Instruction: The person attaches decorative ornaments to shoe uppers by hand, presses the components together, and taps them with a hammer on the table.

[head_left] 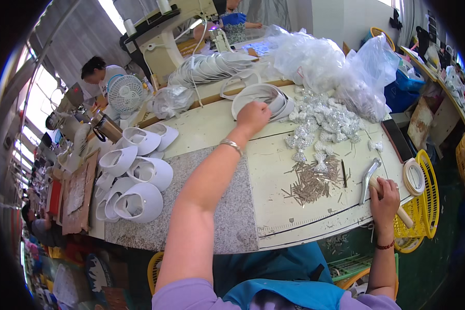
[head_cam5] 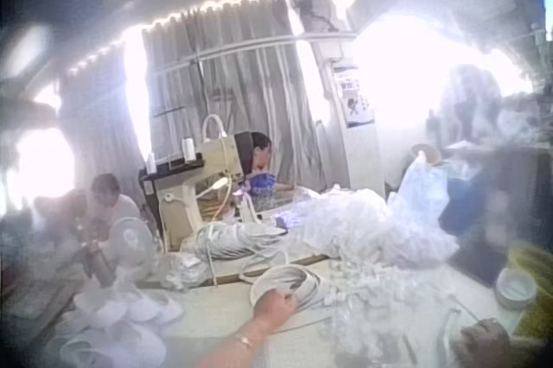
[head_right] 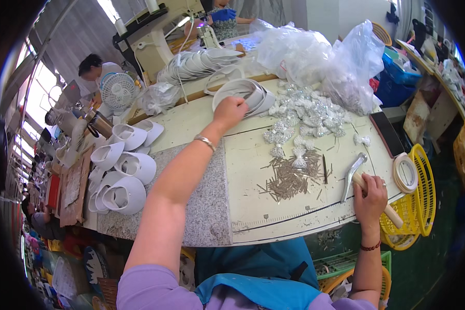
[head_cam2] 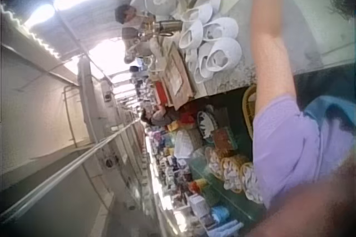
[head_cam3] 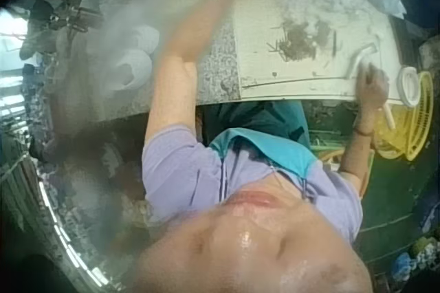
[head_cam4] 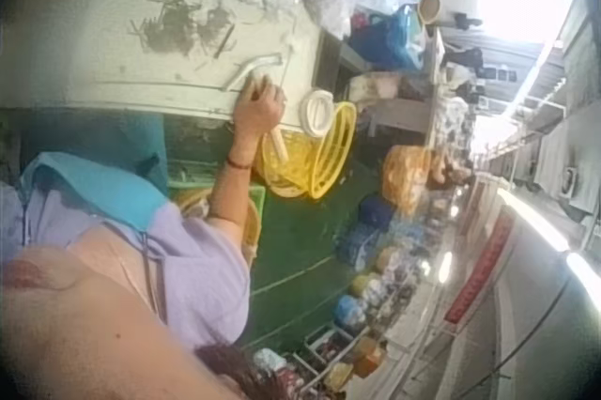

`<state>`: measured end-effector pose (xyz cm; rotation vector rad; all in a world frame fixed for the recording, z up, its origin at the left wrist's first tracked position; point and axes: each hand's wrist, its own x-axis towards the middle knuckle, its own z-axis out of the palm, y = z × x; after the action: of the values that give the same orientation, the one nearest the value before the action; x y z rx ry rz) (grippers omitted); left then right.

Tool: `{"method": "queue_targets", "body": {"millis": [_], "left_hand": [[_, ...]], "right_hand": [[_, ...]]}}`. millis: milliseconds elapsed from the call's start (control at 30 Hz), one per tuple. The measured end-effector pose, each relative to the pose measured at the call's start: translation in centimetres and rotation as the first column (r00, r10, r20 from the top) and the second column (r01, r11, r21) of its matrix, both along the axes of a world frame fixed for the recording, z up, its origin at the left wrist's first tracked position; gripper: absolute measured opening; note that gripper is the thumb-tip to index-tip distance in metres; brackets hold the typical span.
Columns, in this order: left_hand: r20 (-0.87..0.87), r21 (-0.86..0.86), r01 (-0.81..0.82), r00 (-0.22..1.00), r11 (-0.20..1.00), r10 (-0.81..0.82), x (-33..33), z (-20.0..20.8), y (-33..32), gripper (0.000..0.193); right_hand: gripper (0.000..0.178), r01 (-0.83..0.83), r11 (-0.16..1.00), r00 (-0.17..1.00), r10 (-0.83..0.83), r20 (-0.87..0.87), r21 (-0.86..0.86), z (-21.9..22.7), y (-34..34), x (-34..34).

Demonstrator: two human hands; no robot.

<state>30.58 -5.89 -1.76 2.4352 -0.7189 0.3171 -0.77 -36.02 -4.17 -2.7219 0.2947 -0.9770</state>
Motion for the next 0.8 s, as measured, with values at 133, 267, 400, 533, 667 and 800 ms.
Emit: {"method": "queue_targets", "body": {"millis": [133, 267, 400, 533, 667, 800], "left_hand": [[-0.014, -0.419, -0.046, 0.999, 0.907, 0.045, -1.1, 1.9, 2.2, 0.024], [0.464, -0.481, 0.106, 0.873, 0.87, 0.15, -5.6, 4.1, 4.1, 0.016], [0.162, -0.294, 0.021, 0.986, 0.955, 0.029, -14.9, 5.2, 7.9, 0.01], [0.19, -0.021, 0.096, 0.978, 0.995, -0.09, -21.2, 4.5, 11.2, 0.014], [0.115, 0.179, 0.085, 0.988, 0.98, -0.107, -23.7, 4.1, 14.8, 0.018], [0.122, 0.227, 0.017, 0.992, 0.974, -0.046, -24.7, 5.5, 16.3, 0.025]], "right_hand": [[0.024, -0.01, 1.0, 1.0, 0.01, 0.01, 0.008, 0.3, 0.2, 0.1], [0.023, -0.004, 1.0, 1.0, 0.003, 0.008, 0.012, 0.1, -0.1, -0.1], [0.024, -0.066, 0.996, 0.997, 0.069, 0.038, -0.055, 0.1, -0.2, 0.1], [0.025, -0.132, 0.989, 0.988, 0.136, 0.077, -0.065, 0.3, 0.5, 0.2], [0.024, -0.347, 0.935, 0.923, 0.353, 0.154, -0.066, 1.1, 4.1, 0.6], [0.022, -0.474, 0.88, 0.88, 0.474, 0.034, -0.024, 0.8, 7.4, 2.0]]}}
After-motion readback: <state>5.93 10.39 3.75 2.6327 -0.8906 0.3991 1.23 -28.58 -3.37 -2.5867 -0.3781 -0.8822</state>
